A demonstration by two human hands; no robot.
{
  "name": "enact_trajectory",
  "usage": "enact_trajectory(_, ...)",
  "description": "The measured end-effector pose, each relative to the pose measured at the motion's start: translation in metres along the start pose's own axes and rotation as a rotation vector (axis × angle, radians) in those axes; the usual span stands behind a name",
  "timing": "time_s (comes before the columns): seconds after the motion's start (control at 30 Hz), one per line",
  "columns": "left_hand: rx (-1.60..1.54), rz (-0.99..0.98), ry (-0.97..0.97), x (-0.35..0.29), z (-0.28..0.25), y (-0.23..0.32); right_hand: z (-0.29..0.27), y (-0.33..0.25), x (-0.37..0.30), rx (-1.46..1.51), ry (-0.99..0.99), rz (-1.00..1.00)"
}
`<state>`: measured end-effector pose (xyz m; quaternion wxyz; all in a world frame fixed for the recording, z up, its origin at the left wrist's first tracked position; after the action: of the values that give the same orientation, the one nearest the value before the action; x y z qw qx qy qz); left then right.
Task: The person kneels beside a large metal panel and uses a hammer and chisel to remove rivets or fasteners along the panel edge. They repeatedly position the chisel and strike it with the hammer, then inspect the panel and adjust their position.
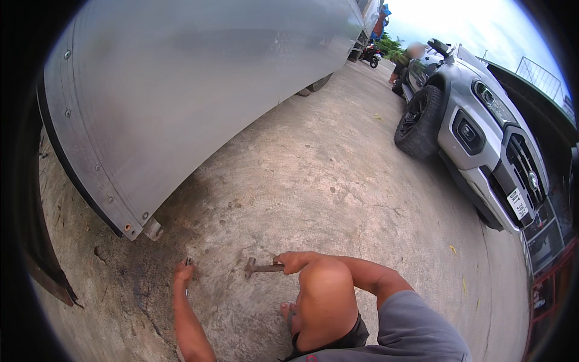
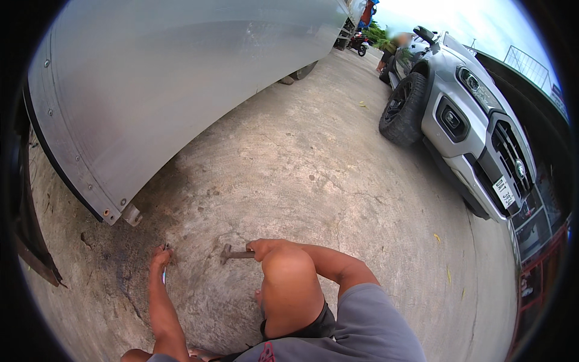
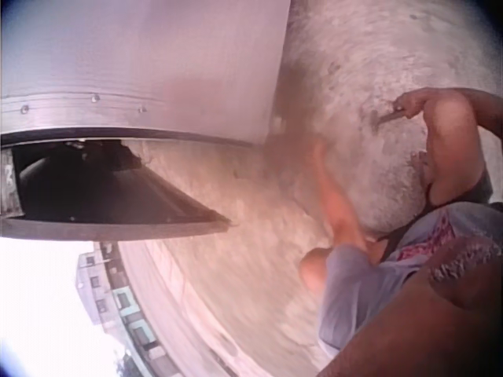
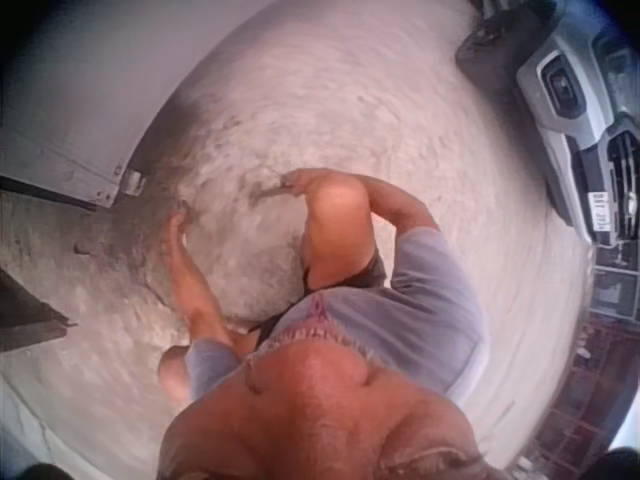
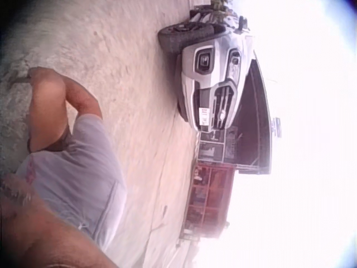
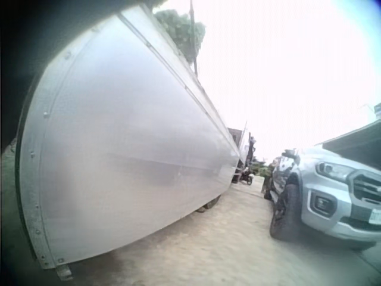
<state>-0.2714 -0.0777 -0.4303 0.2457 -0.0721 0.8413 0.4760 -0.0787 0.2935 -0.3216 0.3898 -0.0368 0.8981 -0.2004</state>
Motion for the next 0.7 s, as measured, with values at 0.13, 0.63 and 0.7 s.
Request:
enact_trajectory(0.13,0.023,-0.079,-0.176,-0.006,0.047,0.009,0.036,0.032,-0.007,0.066,-0.025,0.042)
enact_trajectory(0.63,0.196,0.142,-0.115,-0.009,0.062,0.036,0.007,0.037,-0.043,0.376,0.071,0.080)
enact_trajectory(0.7,0.198,0.160,-0.116,-0.016,0.068,0.052,-0.021,0.030,-0.067,0.584,0.153,0.073)
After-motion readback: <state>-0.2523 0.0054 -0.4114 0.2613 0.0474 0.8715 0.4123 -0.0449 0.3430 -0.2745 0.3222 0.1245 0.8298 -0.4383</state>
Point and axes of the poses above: each hand's wrist, its own x-axis towards the middle knuckle, its own z-axis out of the palm, y = z × x, the point moved 6 cm from there along x, towards the middle knuckle, and after that the axes turned 3 degrees about -x, right-handed, at the moved point
